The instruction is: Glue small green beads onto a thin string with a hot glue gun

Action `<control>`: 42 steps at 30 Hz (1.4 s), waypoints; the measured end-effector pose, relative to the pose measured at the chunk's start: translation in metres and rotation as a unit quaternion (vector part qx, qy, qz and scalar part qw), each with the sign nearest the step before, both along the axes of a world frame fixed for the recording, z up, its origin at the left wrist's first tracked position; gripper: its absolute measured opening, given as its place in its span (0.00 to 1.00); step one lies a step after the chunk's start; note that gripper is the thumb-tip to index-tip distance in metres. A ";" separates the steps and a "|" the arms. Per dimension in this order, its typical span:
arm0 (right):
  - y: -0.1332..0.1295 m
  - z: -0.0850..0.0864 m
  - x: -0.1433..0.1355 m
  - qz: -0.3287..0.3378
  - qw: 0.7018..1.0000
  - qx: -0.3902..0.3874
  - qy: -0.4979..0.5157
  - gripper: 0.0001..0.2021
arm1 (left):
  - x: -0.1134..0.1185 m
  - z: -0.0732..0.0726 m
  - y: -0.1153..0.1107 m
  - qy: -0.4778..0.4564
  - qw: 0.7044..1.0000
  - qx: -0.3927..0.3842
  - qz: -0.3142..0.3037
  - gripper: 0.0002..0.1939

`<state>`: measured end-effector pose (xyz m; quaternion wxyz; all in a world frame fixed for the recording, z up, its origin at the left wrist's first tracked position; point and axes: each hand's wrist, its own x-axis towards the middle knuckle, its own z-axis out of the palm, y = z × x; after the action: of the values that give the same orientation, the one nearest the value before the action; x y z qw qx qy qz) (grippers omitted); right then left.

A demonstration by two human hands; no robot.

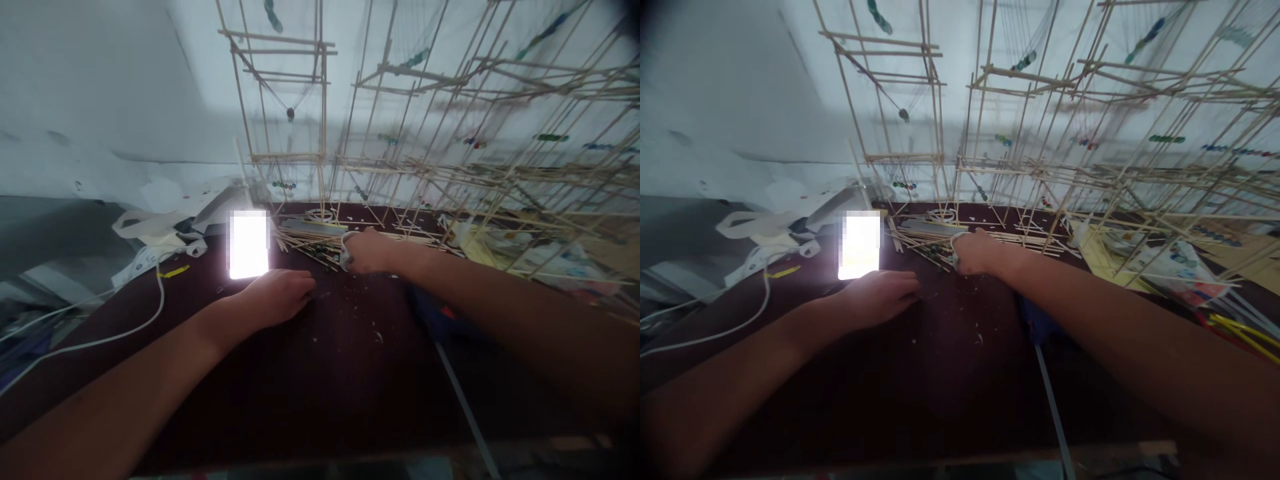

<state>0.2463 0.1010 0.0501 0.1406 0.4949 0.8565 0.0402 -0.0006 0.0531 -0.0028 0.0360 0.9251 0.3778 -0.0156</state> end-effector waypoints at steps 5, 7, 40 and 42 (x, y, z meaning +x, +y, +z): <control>-0.003 0.001 0.002 -0.002 1.000 -0.005 0.009 0.19 | 0.001 0.000 0.000 0.001 1.000 -0.001 -0.001 0.16; -0.003 0.001 0.002 -0.014 1.000 -0.011 0.014 0.19 | 0.001 0.000 0.000 0.001 1.000 -0.001 0.003 0.16; -0.006 0.010 -0.006 -0.098 0.990 -0.082 0.053 0.19 | 0.001 -0.001 0.001 -0.010 1.000 -0.007 0.010 0.15; -0.008 0.014 -0.008 -0.102 0.989 -0.091 0.053 0.19 | 0.003 0.000 0.001 -0.012 1.000 -0.008 0.008 0.15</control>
<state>0.2380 0.0926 0.0641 0.1433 0.5666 0.8076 -0.0788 0.0019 0.0537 -0.0027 0.0476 0.9219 0.3845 -0.0071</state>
